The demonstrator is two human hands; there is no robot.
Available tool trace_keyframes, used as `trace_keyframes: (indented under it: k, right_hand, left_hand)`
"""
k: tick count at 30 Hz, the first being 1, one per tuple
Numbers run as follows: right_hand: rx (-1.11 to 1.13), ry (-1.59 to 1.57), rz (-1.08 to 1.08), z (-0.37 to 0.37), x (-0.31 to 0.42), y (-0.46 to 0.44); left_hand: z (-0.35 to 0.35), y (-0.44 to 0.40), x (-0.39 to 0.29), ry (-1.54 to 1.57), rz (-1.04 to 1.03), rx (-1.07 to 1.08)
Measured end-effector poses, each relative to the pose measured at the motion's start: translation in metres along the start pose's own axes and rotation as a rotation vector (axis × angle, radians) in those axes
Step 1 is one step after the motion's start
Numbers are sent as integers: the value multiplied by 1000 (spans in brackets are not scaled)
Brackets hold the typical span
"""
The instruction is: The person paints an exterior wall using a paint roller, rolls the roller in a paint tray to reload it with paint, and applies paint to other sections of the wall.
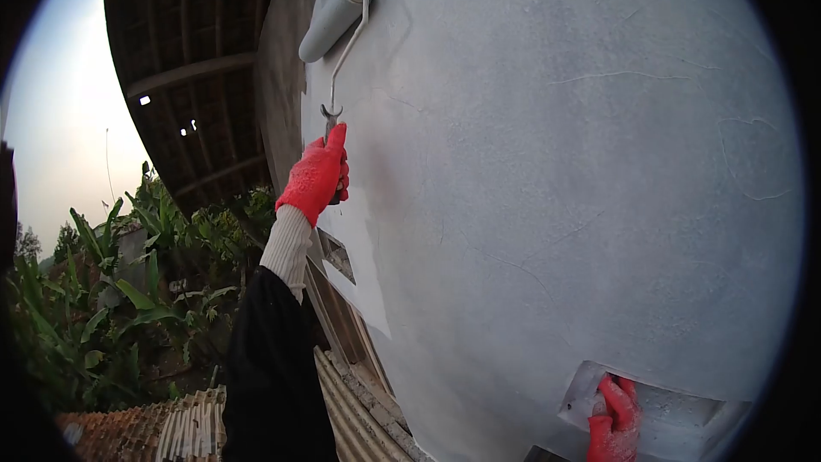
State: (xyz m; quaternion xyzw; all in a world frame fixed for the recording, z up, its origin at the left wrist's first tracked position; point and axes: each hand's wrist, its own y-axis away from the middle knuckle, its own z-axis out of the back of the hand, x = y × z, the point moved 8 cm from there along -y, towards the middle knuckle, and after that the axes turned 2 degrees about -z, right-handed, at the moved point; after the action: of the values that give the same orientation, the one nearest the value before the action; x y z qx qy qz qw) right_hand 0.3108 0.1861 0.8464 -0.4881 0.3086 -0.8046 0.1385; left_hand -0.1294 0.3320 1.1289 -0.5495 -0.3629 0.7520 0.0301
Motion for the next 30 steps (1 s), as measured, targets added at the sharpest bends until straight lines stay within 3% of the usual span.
trace_keyframes:
  k: [4, 7, 9, 11, 15, 17, 22, 25, 30]
  right_hand:
    - [40, 24, -24, -4, -7, 1]
    - [-51, -114, -58, -4, -8, 1]
    - [-40, -149, -103, -3, -8, 2]
    - [-41, -136, -91, -4, -9, 3]
    - [-47, -115, -98, -2, -9, 1]
    - [-3, -106, -112, -4, -12, 1]
    - [-45, -114, -92, -4, -13, 3]
    - [-30, -132, -73, -4, -12, -1]
    - [-29, -136, -41, -3, -14, 2]
  left_hand:
    - [-6, 75, 121, -76, 169, 27]
    - [-2, 160, 235, -222, 358, 89]
    - [-3, 218, 322, -223, 299, 118]
    - [-4, 279, 379, -235, 403, 180]
    - [2, 295, 392, -280, 425, 214]
    - [8, 262, 347, -294, 259, 87]
    - [2, 202, 269, -211, 458, 111]
    - [-3, 203, 282, -222, 436, 95]
    - [-14, 308, 403, -208, 468, 150]
